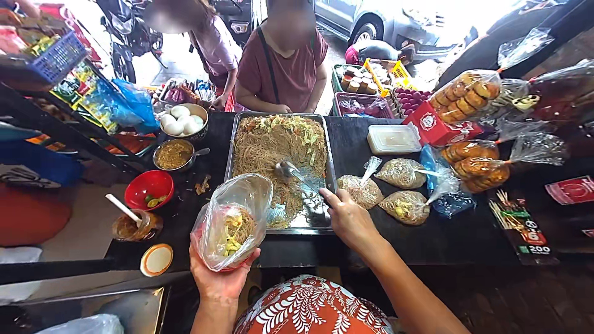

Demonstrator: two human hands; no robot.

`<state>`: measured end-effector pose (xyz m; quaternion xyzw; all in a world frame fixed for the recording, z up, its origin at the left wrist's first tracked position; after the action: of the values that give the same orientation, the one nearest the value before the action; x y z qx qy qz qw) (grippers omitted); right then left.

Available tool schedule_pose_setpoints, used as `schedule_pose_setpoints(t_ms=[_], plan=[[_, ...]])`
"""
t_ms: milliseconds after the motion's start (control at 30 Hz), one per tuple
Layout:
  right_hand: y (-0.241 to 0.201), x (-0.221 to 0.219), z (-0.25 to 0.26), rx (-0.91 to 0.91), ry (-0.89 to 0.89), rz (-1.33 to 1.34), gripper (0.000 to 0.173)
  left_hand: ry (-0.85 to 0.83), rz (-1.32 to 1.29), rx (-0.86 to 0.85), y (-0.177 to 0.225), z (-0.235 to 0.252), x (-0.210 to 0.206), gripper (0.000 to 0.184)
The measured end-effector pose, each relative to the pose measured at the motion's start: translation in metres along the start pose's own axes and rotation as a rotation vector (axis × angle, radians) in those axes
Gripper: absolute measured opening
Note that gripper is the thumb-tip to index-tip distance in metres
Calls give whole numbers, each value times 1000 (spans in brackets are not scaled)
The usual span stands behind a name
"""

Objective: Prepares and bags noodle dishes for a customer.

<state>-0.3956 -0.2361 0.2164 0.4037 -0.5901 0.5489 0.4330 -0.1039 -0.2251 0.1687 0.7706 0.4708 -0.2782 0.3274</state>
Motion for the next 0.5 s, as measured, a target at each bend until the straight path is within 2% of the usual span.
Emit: schedule_pose_setpoints(t_ms=[133,233,367,500], plan=[[11,29,-22,-35,27,-25,48,9,-6,15,-3,-2,3,86],[6,29,13,-59,59,19,47,12,29,32,-6,-2,2,85],[0,4,61,-158,21,78,52,27,53,41,-6,-6,-3,84],[5,2,29,-165,-32,51,53,25,45,41,-5,-4,0,83]])
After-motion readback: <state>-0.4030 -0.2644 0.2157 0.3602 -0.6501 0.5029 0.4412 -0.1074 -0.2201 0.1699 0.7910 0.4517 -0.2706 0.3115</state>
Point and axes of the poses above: each hand's wrist, its own z-axis towards the middle knuckle, its own x-axis out of the back of the hand, y = z × x, the point moved 5 cm from there along z, towards the middle knuckle, and after that the axes turned 4 degrees about x, right-handed, at the moved point
